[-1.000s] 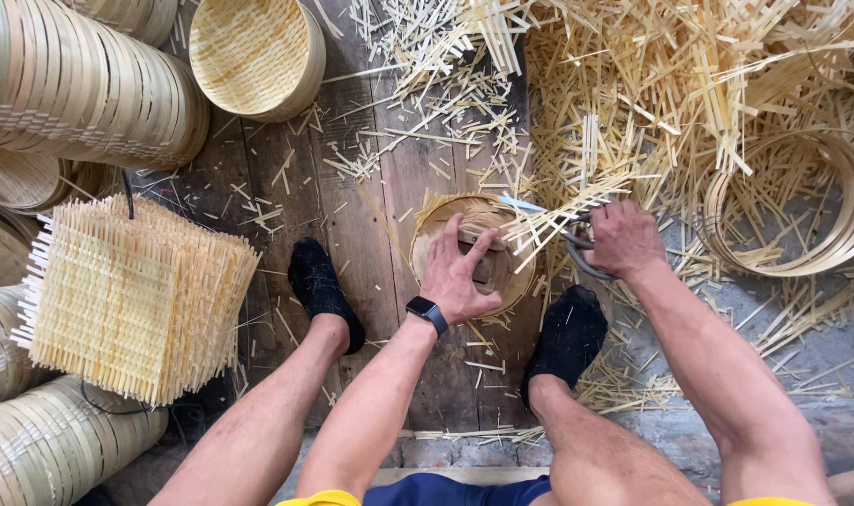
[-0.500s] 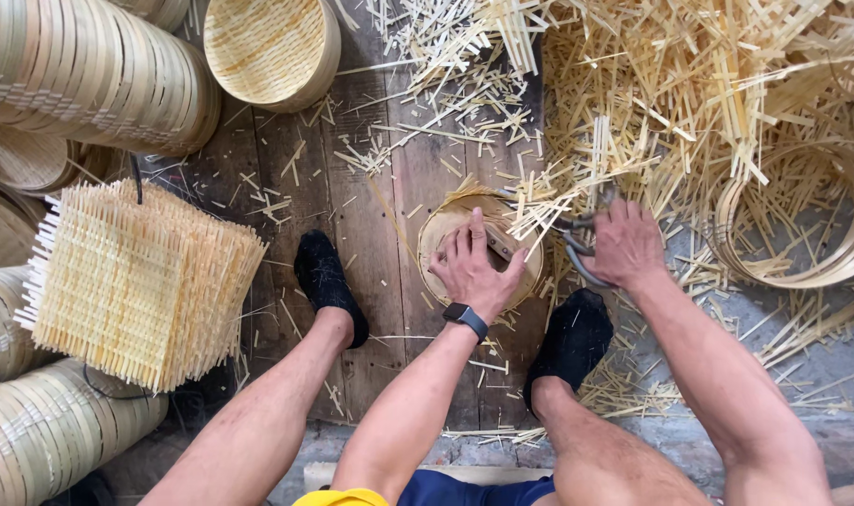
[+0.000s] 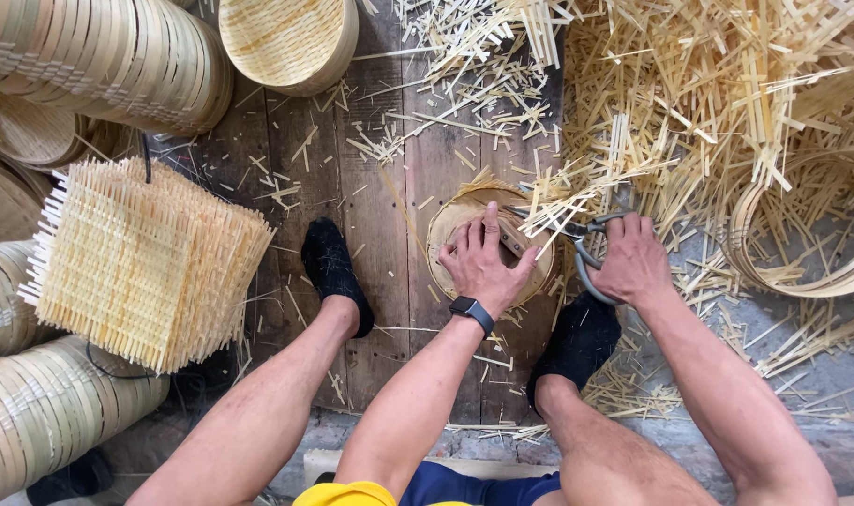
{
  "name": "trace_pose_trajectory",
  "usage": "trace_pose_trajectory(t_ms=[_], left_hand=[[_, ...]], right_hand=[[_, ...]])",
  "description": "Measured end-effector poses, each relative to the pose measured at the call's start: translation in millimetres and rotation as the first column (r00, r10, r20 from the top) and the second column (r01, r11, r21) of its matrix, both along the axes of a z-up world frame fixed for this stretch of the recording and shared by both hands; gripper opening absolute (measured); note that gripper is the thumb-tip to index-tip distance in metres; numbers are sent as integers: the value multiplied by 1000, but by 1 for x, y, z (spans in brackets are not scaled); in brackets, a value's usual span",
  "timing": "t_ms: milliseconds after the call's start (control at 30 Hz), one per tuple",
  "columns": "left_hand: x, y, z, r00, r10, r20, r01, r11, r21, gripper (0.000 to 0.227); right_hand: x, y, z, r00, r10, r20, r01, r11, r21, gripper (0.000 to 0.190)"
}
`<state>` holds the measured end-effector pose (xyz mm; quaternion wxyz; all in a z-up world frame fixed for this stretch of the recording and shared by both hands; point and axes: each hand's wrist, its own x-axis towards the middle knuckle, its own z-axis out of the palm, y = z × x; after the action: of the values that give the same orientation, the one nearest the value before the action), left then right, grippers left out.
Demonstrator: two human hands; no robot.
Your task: The person weaves square bamboo mats and attaches them to circular wooden molds using large shears to trim the excess.
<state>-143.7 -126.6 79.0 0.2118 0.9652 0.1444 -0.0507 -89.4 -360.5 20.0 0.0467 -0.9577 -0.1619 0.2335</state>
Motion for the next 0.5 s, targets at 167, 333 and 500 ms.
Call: trace_pose_trajectory(t_ms=[167,333,500], left_hand=[[1,1,5,1000,-14,3,14,1000,-6,102],[2,1,7,999,-26,19,26,1000,-3,102],[1,1,6,999,-22,27,22,1000,-17,101]], right_hand=[[6,5,10,993,-51,-102,36,990,-138,74],[5,-6,-6,1000,0,-4,0,999,-45,70],[1,0,-20,977,82,198,-83,997,-6,80]])
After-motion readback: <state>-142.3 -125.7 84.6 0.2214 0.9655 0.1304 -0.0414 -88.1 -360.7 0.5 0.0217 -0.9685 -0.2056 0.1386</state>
